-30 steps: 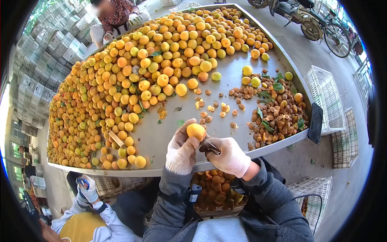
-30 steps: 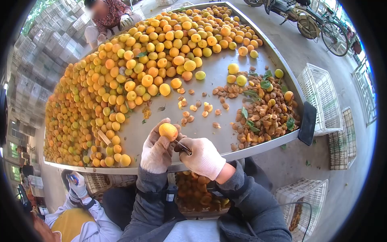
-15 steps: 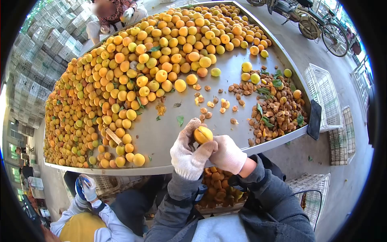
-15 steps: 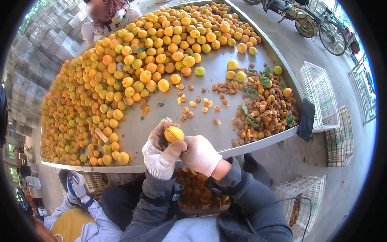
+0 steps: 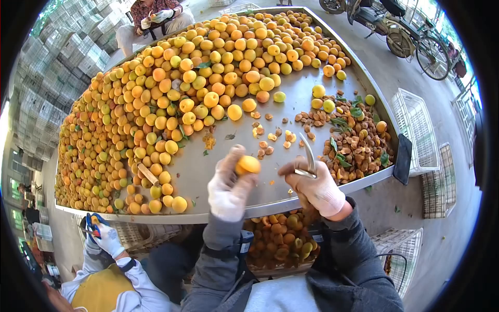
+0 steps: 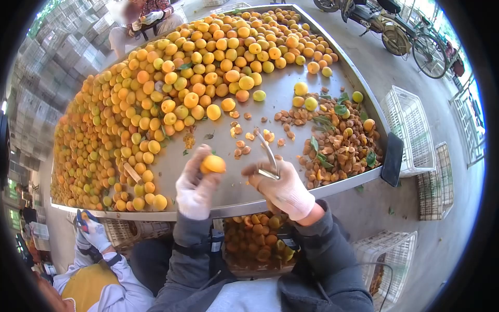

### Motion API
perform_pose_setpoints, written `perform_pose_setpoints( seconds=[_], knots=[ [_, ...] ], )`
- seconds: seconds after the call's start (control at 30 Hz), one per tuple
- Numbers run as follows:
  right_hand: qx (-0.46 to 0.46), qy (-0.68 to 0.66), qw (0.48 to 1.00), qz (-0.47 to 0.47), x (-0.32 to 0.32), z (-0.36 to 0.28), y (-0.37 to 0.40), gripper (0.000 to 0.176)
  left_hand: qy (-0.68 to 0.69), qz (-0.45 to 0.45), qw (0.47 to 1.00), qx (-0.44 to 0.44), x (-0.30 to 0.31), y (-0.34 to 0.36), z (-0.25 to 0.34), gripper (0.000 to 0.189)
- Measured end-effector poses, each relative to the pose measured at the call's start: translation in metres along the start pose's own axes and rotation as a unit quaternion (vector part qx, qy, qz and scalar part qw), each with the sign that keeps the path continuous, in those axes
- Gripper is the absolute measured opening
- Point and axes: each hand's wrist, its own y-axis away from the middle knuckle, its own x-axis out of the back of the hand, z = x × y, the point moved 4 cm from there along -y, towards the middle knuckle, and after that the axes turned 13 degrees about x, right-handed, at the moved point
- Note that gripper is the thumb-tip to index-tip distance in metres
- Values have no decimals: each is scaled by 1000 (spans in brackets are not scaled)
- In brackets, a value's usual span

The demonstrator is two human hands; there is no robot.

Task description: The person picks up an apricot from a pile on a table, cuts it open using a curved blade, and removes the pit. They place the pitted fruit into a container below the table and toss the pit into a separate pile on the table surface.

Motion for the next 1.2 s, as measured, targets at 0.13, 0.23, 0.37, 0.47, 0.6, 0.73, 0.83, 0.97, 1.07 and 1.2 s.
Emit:
perform_pose_setpoints(
  seconds=[0.13, 0.23, 0.37, 0.47, 0.6, 0.73, 0.83, 0.97, 1.07, 1.2],
  knots=[
    [318, 169, 929, 83, -13, 5, -14, 30, -312, 19, 937, -155, -32, 13, 2, 54],
    [252, 160, 954, 24, -10, 9, -18, 29, -254, -32, 964, -78, -34, 13, 4, 53],
    [95, -29, 995, 24, -1, 11, -16, 19, 80, -45, 985, 149, -27, 9, -19, 43],
    [57, -100, 993, 0, 3, 3, -9, 19, 191, -97, 964, 157, -29, 5, -14, 44],
    [39, -50, 993, -99, 10, 3, 4, 15, 256, -135, 939, 183, -16, 1, -19, 48],
    [75, 17, 997, 3, 5, 13, -5, 13, 214, -94, 952, 200, -23, 2, -27, 50],
    [166, -158, 964, 135, 12, 2, -7, 14, 230, -113, 940, 226, -27, 3, -35, 51],
    [334, -339, 841, 259, 19, -10, -11, 22, 169, -108, 943, 264, -38, 11, -40, 50],
    [398, -263, 838, 264, 15, -15, -7, 24, 132, -123, 949, 258, -47, 15, -41, 48],
    [460, -209, 832, 229, 9, -11, -4, 28, 118, -92, 956, 252, -54, 18, -43, 44]
  ],
)
